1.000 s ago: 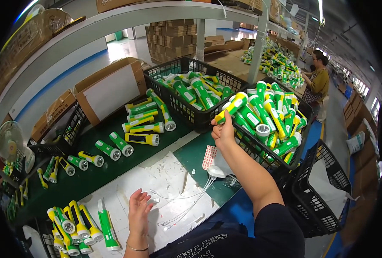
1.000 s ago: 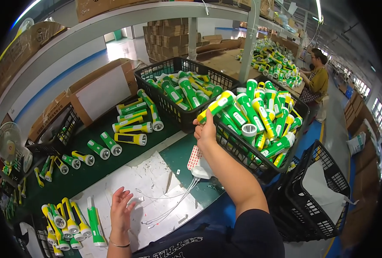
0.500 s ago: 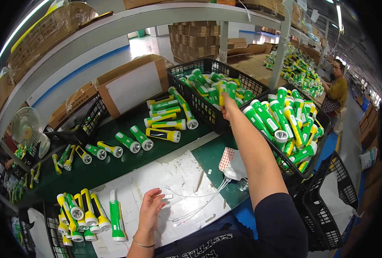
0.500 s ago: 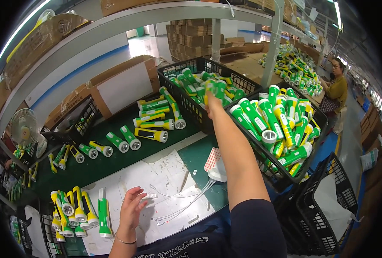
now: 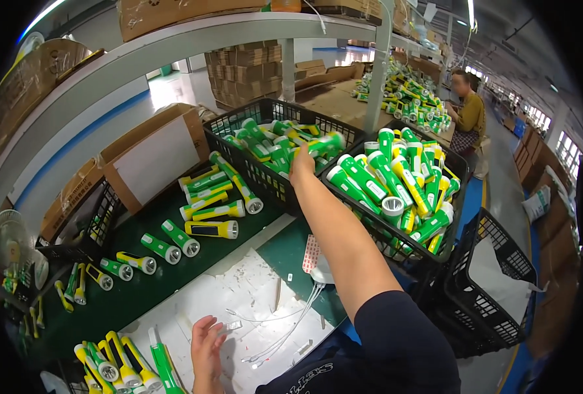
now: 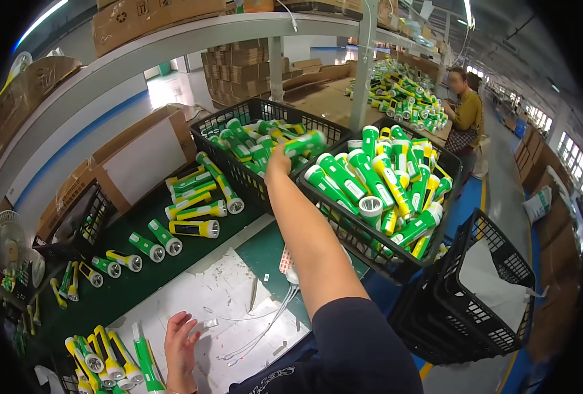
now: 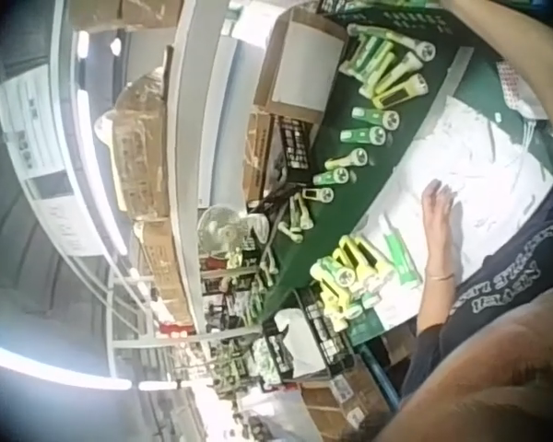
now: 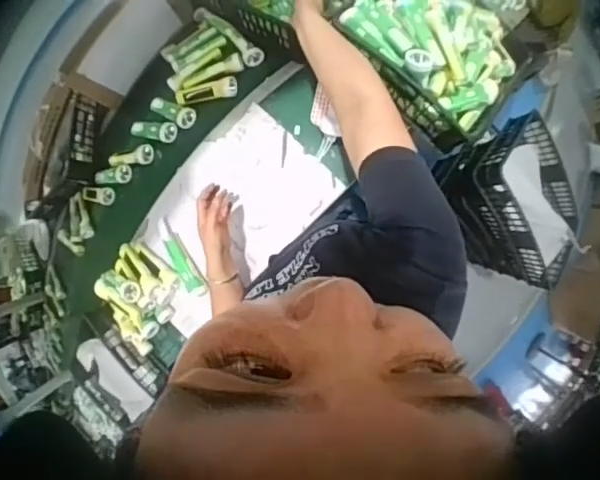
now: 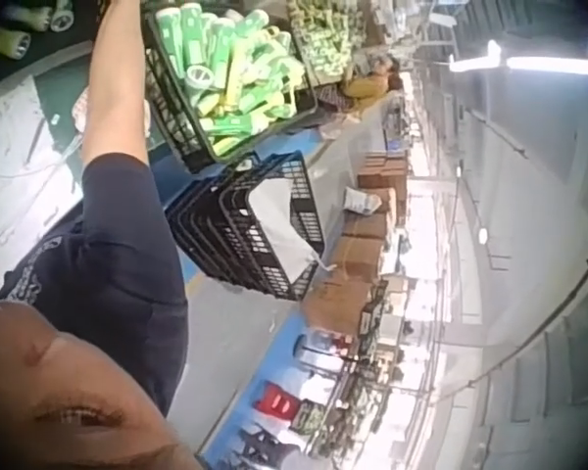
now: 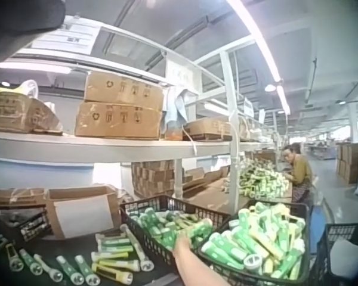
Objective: Assembling and testing handheld flashlights on a factory production line.
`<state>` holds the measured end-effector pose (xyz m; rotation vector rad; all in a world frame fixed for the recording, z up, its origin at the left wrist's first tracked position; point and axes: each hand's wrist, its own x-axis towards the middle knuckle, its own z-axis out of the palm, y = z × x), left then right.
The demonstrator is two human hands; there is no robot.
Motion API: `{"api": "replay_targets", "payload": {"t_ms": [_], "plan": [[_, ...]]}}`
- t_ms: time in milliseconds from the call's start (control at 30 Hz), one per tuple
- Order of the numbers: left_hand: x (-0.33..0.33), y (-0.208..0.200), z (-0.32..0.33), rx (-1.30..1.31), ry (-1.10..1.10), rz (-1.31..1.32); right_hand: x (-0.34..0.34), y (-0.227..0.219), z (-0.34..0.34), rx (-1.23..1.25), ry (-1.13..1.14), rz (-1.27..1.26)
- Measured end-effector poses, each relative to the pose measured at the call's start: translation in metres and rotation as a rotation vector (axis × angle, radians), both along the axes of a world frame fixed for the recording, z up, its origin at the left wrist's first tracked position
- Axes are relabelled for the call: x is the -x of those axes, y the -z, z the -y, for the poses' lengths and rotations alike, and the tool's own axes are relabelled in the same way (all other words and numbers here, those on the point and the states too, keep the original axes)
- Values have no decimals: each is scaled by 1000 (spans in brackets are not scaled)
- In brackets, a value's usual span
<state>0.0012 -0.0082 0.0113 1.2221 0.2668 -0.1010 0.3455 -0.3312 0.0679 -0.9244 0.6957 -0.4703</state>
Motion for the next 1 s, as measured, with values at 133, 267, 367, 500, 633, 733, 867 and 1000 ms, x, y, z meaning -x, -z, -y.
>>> {"api": "replay_targets", "payload": {"t_ms": [133, 267, 367, 500, 633, 733, 867, 1000], "plan": [[1, 2, -7, -2, -26, 4, 0, -12, -6, 40, -403, -95], [-6, 2, -4, -23, 23, 6, -38, 9, 48, 597, -453, -269], [1, 6, -15, -11, -57, -11, 14, -40, -2, 987, -16, -379], [-7, 3, -3, -3, 1, 0, 20, -15, -51, 1450, -278, -18], [-3, 1, -3, -27, -4, -16, 68, 22, -139, 1824, -1006, -200], [1, 0, -7, -18, 4, -15, 73, 74, -148, 1773, -1200, -245], [6, 1, -11, -43, -15, -37, 82, 78, -149, 1673, -973, -246], [5, 7, -22, 31, -90, 0, 111, 40, -143, 1281, -1179, 192]]}}
